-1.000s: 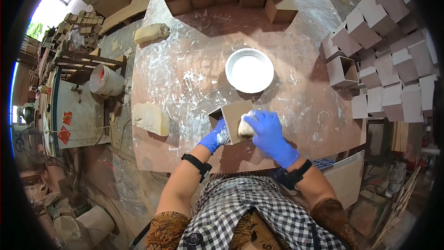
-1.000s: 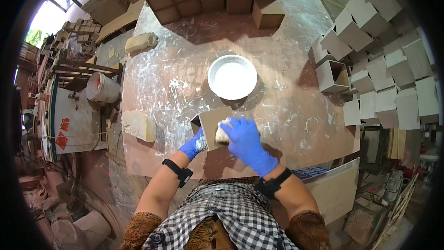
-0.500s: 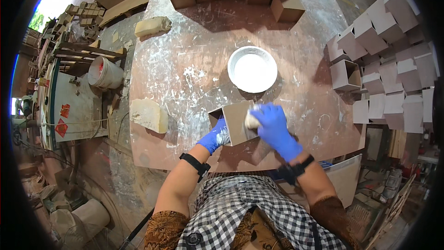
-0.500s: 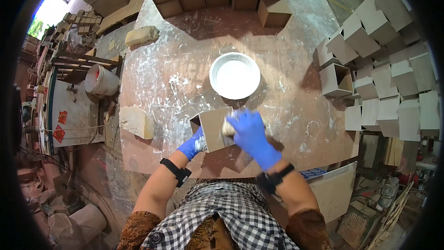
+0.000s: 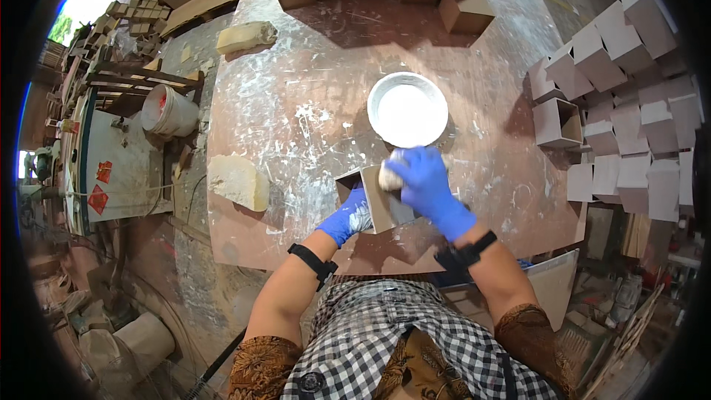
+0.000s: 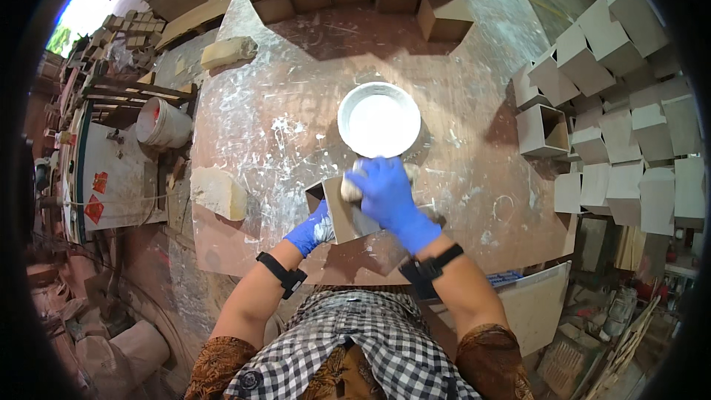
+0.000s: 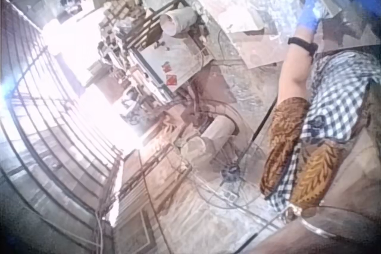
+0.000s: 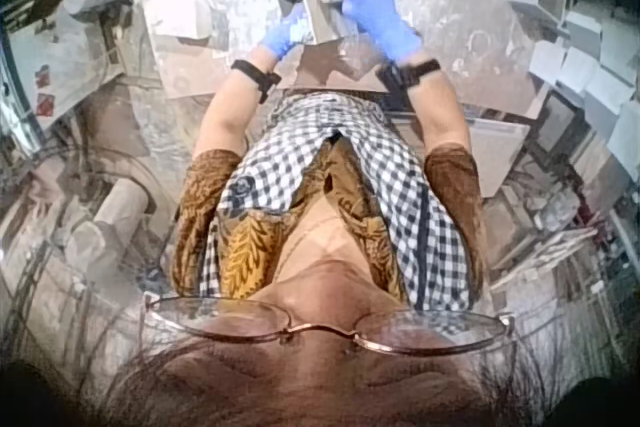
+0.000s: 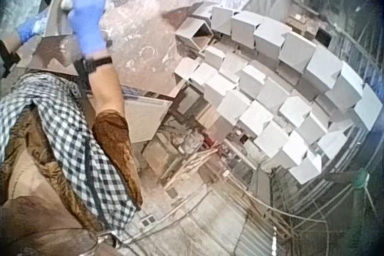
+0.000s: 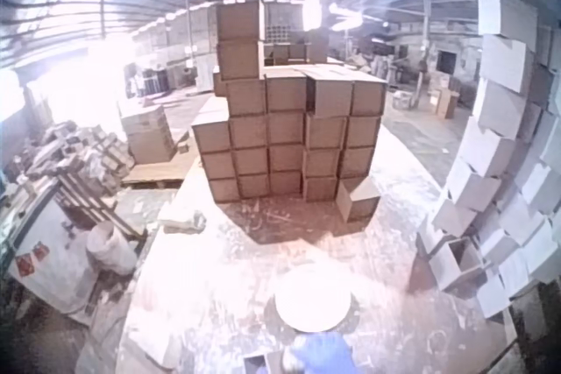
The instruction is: Applying a white adhesive substance to the interior and edges of cardboard boxes using a sponge applicator.
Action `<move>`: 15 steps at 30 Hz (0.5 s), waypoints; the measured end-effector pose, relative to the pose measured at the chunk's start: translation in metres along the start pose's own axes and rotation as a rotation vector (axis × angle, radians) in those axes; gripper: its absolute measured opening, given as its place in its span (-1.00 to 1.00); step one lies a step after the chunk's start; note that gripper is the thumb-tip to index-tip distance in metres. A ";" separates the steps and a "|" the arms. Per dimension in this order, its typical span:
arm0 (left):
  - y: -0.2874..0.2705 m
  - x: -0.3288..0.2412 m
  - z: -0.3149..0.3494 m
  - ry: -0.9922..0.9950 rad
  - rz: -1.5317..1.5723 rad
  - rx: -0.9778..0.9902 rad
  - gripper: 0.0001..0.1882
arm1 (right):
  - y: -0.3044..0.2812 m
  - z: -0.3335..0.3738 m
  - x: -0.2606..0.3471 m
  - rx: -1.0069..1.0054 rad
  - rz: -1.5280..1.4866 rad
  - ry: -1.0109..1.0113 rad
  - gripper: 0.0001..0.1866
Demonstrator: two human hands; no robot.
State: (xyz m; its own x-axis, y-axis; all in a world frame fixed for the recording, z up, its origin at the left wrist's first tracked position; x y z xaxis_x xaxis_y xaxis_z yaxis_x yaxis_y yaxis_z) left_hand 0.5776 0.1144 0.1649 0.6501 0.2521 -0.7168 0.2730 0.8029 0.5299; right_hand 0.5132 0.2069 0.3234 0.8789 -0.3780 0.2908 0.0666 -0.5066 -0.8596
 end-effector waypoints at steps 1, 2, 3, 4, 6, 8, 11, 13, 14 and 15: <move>-0.002 0.002 -0.001 -0.048 -0.364 -0.060 -0.66 | 0.003 -0.007 -0.010 -0.007 -0.004 0.083 -0.66; -0.004 0.004 -0.003 -0.097 -0.729 -0.118 -0.63 | 0.004 -0.004 -0.010 -0.007 -0.004 0.081 -0.66; -0.006 0.006 -0.004 -0.147 -1.093 -0.172 -0.59 | 0.003 0.004 -0.010 -0.021 0.010 0.086 -0.67; -0.004 0.004 -0.003 -0.148 -1.091 -0.174 -0.59 | 0.003 0.011 -0.009 -0.035 0.021 0.087 -0.67; 0.004 0.001 0.004 -0.121 0.008 0.007 -0.64 | -0.005 0.040 0.031 -0.014 -0.047 -0.030 -0.66; 0.005 0.002 0.005 -0.087 0.562 0.102 -0.64 | -0.016 0.044 0.051 0.011 -0.105 -0.147 -0.64; -0.017 0.034 -0.003 -0.200 0.366 0.078 -0.55 | -0.010 0.023 0.051 -0.013 -0.100 -0.140 -0.65; -0.020 0.037 -0.017 -0.092 0.062 0.042 -0.53 | 0.001 -0.004 0.015 -0.081 -0.078 -0.030 -0.66; -0.021 0.036 -0.022 0.020 -0.241 -0.004 -0.51 | 0.005 -0.014 -0.002 -0.091 -0.071 0.027 -0.67; -0.023 0.038 -0.026 0.132 -0.542 -0.054 -0.49 | 0.005 -0.019 -0.014 -0.126 -0.062 0.048 -0.67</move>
State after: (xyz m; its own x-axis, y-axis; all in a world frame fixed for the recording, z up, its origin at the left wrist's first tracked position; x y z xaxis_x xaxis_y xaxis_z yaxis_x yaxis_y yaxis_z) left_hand 0.5779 0.1197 0.1136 0.3311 -0.1419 -0.9329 0.5044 0.8621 0.0479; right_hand 0.4923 0.1944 0.3229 0.8514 -0.3780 0.3638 0.0573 -0.6222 -0.7807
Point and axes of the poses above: each hand's wrist, its own z-axis away from the middle knuckle, its own y-axis out of the palm, x = y × z, the point moved 5 cm from there along -z, towards the middle knuckle, and after that the axes turned 11 degrees about -y, right-handed, at the moved point
